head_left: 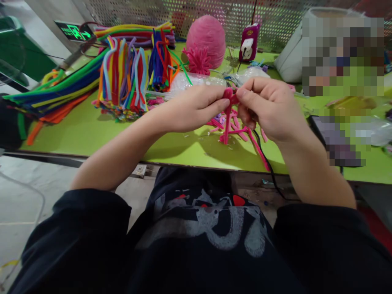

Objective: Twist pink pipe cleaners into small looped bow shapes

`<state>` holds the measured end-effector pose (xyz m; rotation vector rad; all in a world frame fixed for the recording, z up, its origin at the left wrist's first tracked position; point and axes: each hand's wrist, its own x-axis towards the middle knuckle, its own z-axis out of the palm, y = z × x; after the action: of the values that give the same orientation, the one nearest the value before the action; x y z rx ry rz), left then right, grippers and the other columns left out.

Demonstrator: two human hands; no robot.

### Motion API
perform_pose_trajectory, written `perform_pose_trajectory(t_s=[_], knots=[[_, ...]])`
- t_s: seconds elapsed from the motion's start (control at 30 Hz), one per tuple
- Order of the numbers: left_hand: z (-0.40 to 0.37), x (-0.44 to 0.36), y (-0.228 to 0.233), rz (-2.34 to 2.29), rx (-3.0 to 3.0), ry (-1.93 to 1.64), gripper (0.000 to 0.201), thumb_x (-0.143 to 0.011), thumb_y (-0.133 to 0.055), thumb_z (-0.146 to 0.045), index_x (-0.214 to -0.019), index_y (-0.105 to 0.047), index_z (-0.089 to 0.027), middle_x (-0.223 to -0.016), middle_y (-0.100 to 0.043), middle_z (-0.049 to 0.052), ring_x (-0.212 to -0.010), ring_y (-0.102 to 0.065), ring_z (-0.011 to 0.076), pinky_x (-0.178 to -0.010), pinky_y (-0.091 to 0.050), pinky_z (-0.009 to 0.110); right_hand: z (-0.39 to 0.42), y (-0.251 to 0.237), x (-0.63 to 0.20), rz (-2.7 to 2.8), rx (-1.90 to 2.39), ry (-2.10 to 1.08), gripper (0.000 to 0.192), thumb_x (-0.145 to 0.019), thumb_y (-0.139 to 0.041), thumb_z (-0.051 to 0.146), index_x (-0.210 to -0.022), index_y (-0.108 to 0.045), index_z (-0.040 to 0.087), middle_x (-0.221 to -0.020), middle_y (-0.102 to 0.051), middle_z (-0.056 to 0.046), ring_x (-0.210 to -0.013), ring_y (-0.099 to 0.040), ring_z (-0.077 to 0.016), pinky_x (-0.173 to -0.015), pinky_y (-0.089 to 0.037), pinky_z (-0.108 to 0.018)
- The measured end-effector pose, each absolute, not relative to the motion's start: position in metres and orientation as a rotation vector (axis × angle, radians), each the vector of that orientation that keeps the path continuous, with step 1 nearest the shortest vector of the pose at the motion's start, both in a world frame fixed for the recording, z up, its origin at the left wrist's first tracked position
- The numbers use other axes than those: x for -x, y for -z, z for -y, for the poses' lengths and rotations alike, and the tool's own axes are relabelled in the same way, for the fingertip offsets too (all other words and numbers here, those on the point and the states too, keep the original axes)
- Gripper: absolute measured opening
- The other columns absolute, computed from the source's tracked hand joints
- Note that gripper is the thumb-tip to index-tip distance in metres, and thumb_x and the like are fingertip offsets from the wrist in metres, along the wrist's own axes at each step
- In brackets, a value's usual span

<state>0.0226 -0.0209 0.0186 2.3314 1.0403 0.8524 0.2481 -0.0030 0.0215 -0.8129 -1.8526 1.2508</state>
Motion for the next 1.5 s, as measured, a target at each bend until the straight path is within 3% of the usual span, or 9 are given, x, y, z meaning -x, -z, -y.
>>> perform_pose_trajectory(t_s=[0.33, 0.57, 0.8, 1.03, 1.27, 1.5], knots=[[0.022, -0.024, -0.022, -0.893, -2.227, -0.936, 0.041, -0.105, -0.061, -0.054, -0.08, -0.06, -0.022, -0.066, -0.041, -0.001, -0.076, -0.059, 0.0175, -0.075, -0.055, 0.035, 0.001, -0.019, -0.252, 1.867, 0.622, -1.165, 0.05, -0.091, -0.087, 0.069, -0.082, -0.066, 0.024, -0.059, -0.062, 0.005, -0.046, -0.049, -0.0096, -0.043, -0.037, -0.029], [0.018, -0.021, -0.019, -0.805, -2.195, -0.861, 0.038, -0.103, -0.068, -0.053, -0.079, -0.063, -0.024, -0.064, -0.044, -0.001, -0.075, -0.061, 0.0185, -0.074, -0.058, 0.035, 0.005, -0.023, -0.252, 1.881, 0.664, -1.174, 0.049, -0.095, -0.086, 0.064, -0.078, -0.063, 0.025, -0.054, -0.058, 0.005, -0.042, -0.044, -0.0092, -0.039, -0.032, -0.029], [0.02, -0.028, -0.014, -1.013, -2.192, -1.141, 0.021, -0.103, -0.07, -0.043, -0.096, -0.064, -0.024, -0.078, -0.059, 0.001, -0.084, -0.066, 0.019, -0.082, -0.057, 0.035, 0.0, -0.017, -0.25, 1.781, 0.707, -1.119, 0.041, -0.093, -0.091, 0.048, -0.076, -0.061, 0.026, -0.052, -0.055, 0.006, -0.041, -0.041, -0.0098, -0.038, -0.03, -0.031], [0.027, -0.031, -0.013, -1.062, -2.262, -1.178, 0.018, -0.107, -0.059, -0.036, -0.097, -0.068, -0.024, -0.087, -0.068, 0.004, -0.089, -0.069, 0.0201, -0.088, -0.059, 0.038, 0.007, -0.013, -0.248, 1.827, 0.738, -0.789, 0.039, -0.101, -0.083, 0.049, -0.081, -0.058, 0.026, -0.064, -0.056, 0.003, -0.054, -0.047, -0.0121, -0.048, -0.034, -0.032], [0.023, -0.034, -0.011, -0.991, -2.257, -1.162, 0.023, -0.108, -0.055, -0.037, -0.091, -0.064, -0.025, -0.086, -0.065, 0.005, -0.089, -0.067, 0.0222, -0.091, -0.058, 0.041, 0.016, -0.008, -0.245, 1.849, 0.835, -0.65, 0.038, -0.105, -0.074, 0.058, -0.089, -0.055, 0.029, -0.068, -0.053, 0.002, -0.062, -0.053, -0.0179, -0.055, -0.048, -0.033], [0.021, -0.033, 0.004, -1.036, -2.292, -1.13, 0.032, -0.112, -0.048, -0.051, -0.095, -0.058, -0.025, -0.083, -0.062, 0.003, -0.084, -0.067, 0.0209, -0.088, -0.057, 0.039, 0.02, 0.002, -0.236, 1.818, 0.888, -0.539, 0.039, -0.109, -0.066, 0.059, -0.088, -0.05, 0.03, -0.067, -0.05, 0.001, -0.063, -0.052, -0.0213, -0.06, -0.046, -0.038]])
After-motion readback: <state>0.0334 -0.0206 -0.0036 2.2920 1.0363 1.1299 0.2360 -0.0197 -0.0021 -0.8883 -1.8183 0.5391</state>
